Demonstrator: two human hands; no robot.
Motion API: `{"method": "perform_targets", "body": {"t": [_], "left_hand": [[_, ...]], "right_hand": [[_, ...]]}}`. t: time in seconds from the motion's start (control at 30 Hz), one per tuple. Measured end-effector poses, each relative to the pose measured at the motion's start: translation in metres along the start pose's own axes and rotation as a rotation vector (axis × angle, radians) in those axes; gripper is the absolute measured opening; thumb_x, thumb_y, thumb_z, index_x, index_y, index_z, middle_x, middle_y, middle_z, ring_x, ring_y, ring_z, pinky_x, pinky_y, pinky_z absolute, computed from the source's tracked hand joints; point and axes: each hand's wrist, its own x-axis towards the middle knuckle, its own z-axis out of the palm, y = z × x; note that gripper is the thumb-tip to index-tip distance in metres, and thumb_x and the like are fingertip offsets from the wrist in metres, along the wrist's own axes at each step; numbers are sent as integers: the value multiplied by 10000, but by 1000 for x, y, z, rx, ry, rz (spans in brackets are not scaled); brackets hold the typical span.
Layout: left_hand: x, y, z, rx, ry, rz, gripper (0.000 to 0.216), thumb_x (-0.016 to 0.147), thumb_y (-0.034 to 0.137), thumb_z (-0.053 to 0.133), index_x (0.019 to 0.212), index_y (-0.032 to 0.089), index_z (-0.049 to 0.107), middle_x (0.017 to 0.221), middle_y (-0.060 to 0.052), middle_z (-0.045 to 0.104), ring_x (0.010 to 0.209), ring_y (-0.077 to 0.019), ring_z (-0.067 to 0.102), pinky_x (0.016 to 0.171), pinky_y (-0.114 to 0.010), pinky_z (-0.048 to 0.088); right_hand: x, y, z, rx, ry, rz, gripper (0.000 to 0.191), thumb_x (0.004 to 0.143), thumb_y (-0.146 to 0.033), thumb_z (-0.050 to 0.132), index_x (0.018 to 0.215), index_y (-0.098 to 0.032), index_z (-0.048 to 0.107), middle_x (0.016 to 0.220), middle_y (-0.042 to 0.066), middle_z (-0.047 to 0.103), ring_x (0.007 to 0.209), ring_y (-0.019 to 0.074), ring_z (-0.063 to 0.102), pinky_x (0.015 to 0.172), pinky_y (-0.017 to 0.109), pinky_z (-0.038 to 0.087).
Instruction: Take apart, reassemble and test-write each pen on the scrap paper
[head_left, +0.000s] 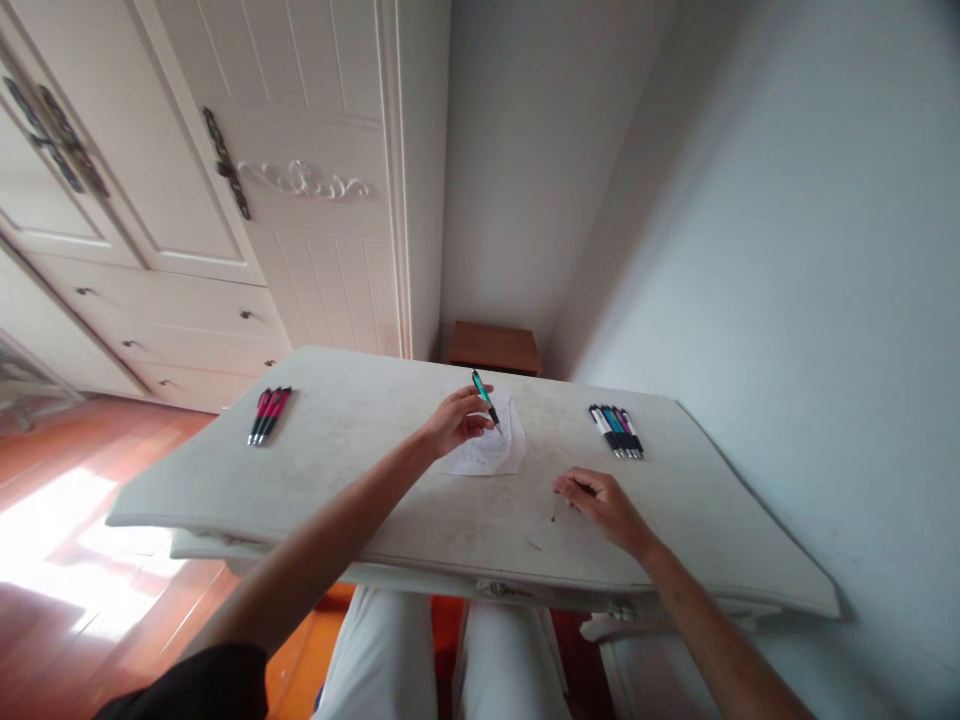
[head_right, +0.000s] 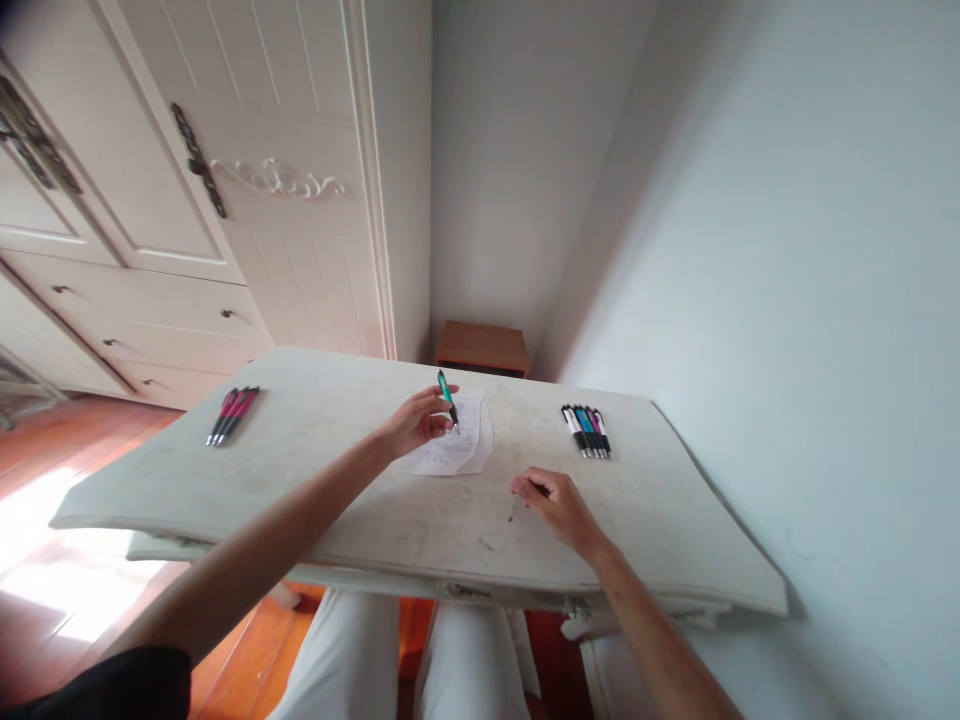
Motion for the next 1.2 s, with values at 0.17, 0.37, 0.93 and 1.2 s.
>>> {"method": "perform_targets", "body": {"t": [0.17, 0.37, 0.93, 1.2], "left_hand": [[5, 3, -17, 22, -35, -25, 356, 728, 123, 655, 1081, 155, 623, 736, 2, 628, 492, -89, 608, 440, -183, 440], [6, 3, -30, 12, 7, 43, 282, 727, 162, 700, 1007, 150, 665, 708, 15, 611, 483, -76, 585, 444, -181, 439], [14, -2, -33, 77, 90, 128, 404, 677, 405, 808, 925, 112, 682, 750, -37, 682, 486, -94, 622, 423, -171, 417], [15, -1, -37, 102, 155, 154, 398, 710, 434, 786, 895, 114, 639, 750, -58, 703, 476, -88, 604, 424, -173, 404]], "right_hand": [[32, -20, 8, 52, -55, -42, 385, 876, -520, 558, 794, -160, 666, 659, 6, 558, 613, 129, 494, 567, 247, 392], [91, -28, 29, 333, -88, -27, 459, 780, -557, 659, 1035, -177, 627, 729, -7, 549, 615, 120, 503, 532, 236, 438], [109, -22, 62, 318, 101, -62, 369, 788, -525, 650, 760, -158, 680, 552, -18, 516, 487, 102, 427, 435, 223, 330], [105, -22, 59, 174, 262, -172, 318, 840, -472, 609, 831, -165, 689, 670, 20, 620, 578, 138, 529, 532, 245, 413]]}}
